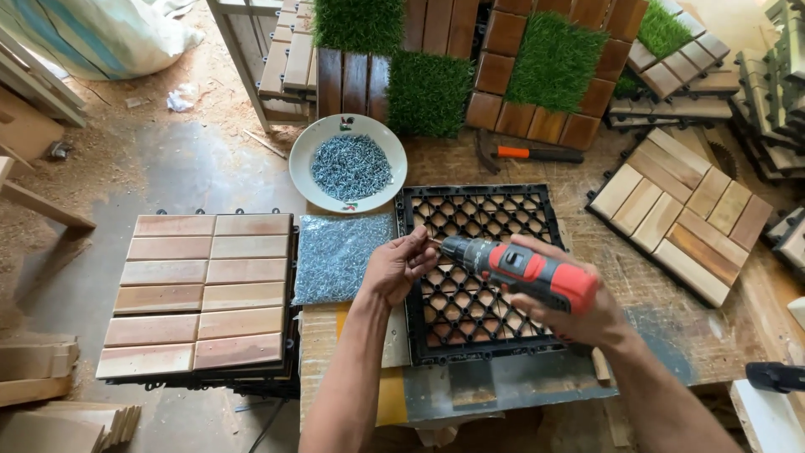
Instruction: Assembling wooden deck tiles by screwing them onto a plastic base using a power drill.
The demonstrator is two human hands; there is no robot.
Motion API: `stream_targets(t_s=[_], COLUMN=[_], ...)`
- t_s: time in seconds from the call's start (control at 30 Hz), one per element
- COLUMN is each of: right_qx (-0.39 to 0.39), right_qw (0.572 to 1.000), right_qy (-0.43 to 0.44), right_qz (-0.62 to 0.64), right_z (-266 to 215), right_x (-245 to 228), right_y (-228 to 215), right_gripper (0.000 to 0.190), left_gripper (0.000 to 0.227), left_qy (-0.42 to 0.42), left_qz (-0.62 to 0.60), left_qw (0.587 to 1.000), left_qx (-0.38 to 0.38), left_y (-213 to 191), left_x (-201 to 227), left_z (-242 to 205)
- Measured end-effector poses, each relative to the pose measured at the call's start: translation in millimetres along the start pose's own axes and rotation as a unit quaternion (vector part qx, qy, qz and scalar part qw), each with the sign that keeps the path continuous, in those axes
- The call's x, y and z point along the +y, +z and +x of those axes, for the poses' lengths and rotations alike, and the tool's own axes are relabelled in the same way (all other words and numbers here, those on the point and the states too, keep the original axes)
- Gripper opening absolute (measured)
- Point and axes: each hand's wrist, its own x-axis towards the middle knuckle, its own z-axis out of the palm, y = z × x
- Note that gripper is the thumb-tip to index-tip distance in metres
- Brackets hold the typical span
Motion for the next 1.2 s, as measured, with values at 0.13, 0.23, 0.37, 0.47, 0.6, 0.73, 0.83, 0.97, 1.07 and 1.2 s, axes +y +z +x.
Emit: stream_targets(t_s=[0.13, 0.23, 0.37, 0.47, 0.6, 0.73, 0.83, 0.97, 1.07, 1.2], right_qx=[-0.002, -0.009, -0.021, -0.04, -0.06, -0.075, -0.08, -0.173, -0.203, -0.222], right_qw=[0.998, 0.992, 0.97, 0.966, 0.961, 0.956, 0.951, 0.894, 0.869, 0.865], right_qy=[0.064, 0.13, 0.24, 0.249, 0.26, 0.269, 0.28, 0.292, 0.282, 0.263], right_qz=[-0.016, -0.005, -0.035, -0.052, -0.075, -0.093, -0.108, -0.293, -0.354, -0.366], right_z=[42.3, 77.0, 111.4, 131.0, 150.2, 162.5, 174.7, 195.1, 201.6, 206.4], right_x=[-54.2, -82.1, -95.9, -103.5, -108.3, -108.0, -119.3, -146.9, -153.1, -144.6], right_y=[-1.8, -0.4, 10.7, 21.3, 35.7, 45.0, 49.2, 66.8, 73.2, 75.7], right_gripper=[0.064, 0.025, 0.04, 0.041, 0.04, 0.044, 0.048, 0.055, 0.065, 0.065], left_gripper=[0.048, 0.045, 0.097, 0.103, 0.107, 0.108, 0.106, 0.11, 0.109, 0.109], left_qy=[0.097, 0.387, 0.301, 0.266, 0.271, 0.274, 0.252, 0.246, 0.239, 0.242], left_qz=[0.156, 0.5, 0.797, 0.822, 0.817, 0.809, 0.812, 0.816, 0.82, 0.82], left_qw=[0.981, 0.765, 0.519, 0.5, 0.504, 0.516, 0.524, 0.521, 0.518, 0.516], left_qx=[0.068, 0.125, 0.066, 0.063, 0.064, 0.061, 0.053, 0.049, 0.048, 0.051], left_y=[5.1, -7.2, 3.3, -6.6, -14.8, -11.4, -10.0, -14.8, -14.7, -16.6], left_x=[18.8, 23.5, 44.1, 42.4, 37.2, 41.8, 42.5, 40.1, 40.4, 39.7], left_z=[9.7, 28.4, 21.5, 35.3, 44.0, 40.2, 41.0, 42.3, 45.7, 47.0])
